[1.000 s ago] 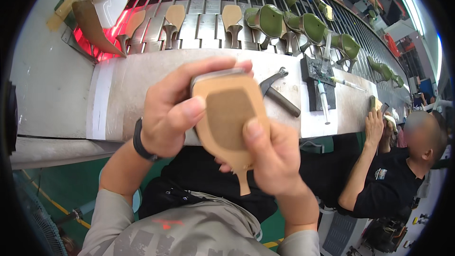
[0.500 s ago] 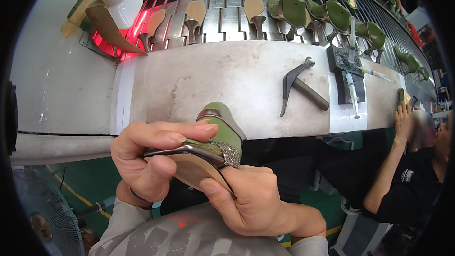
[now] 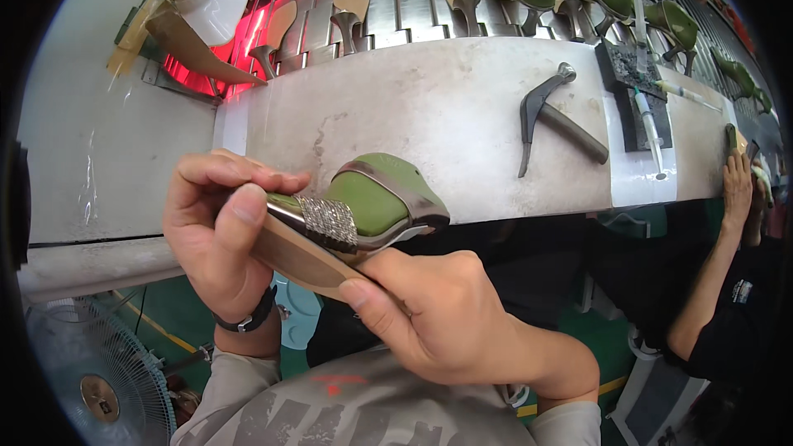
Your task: The person assembles high-heeled shoes by taking shoe lasts and soles from a conveyor, pressing the soles onto the lasts by hand, hammering the edges with a hammer, and applying adhesive using a syringe.
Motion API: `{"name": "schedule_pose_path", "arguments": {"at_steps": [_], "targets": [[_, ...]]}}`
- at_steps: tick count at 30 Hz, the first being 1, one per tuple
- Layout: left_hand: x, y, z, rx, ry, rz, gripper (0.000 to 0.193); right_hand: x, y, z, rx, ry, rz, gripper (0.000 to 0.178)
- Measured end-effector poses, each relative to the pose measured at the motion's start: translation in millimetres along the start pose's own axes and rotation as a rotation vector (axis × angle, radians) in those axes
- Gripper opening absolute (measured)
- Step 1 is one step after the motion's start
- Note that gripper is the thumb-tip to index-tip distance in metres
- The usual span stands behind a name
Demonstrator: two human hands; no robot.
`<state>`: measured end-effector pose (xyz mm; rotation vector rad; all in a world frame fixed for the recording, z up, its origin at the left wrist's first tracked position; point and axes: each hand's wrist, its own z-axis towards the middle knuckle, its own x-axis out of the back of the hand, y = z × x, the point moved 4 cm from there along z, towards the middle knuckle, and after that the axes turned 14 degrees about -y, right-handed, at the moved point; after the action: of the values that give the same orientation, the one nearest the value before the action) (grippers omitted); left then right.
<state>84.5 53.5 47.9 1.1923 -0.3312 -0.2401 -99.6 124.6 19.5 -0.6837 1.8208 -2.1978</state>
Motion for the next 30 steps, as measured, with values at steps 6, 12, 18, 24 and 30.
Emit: {"name": "schedule_pose_path", "arguments": {"at_steps": [6, 12, 18, 24, 30], "targets": [[9.7, -5.7, 0.3, -0.004, 0.005, -0.17, 0.012, -2.4, -0.6, 6.3, 0.076, 0.058, -0.233, 0.017], [16.5, -12.5, -1.2, 0.068, 0.065, -0.168, 0.016, -2.0, 13.0, 16.4, 0.139, 0.115, -0.346, 0.031], [20.4, -18.1, -3.2, 0.058, 0.078, -0.23, 0.017, -2.2, 9.6, 21.5, 0.139, 0.085, -0.39, 0.035], [18.7, -16.5, -1.6, 0.061, 0.076, -0.21, 0.018, 1.3, 7.0, 22.2, 0.07, 0.08, -0.39, 0.034], [13.9, -6.2, 7.9, 0.092, 0.064, -0.181, 0.019, 19.5, 5.8, 21.8, -0.024, 0.102, -0.483, 0.031]]}}
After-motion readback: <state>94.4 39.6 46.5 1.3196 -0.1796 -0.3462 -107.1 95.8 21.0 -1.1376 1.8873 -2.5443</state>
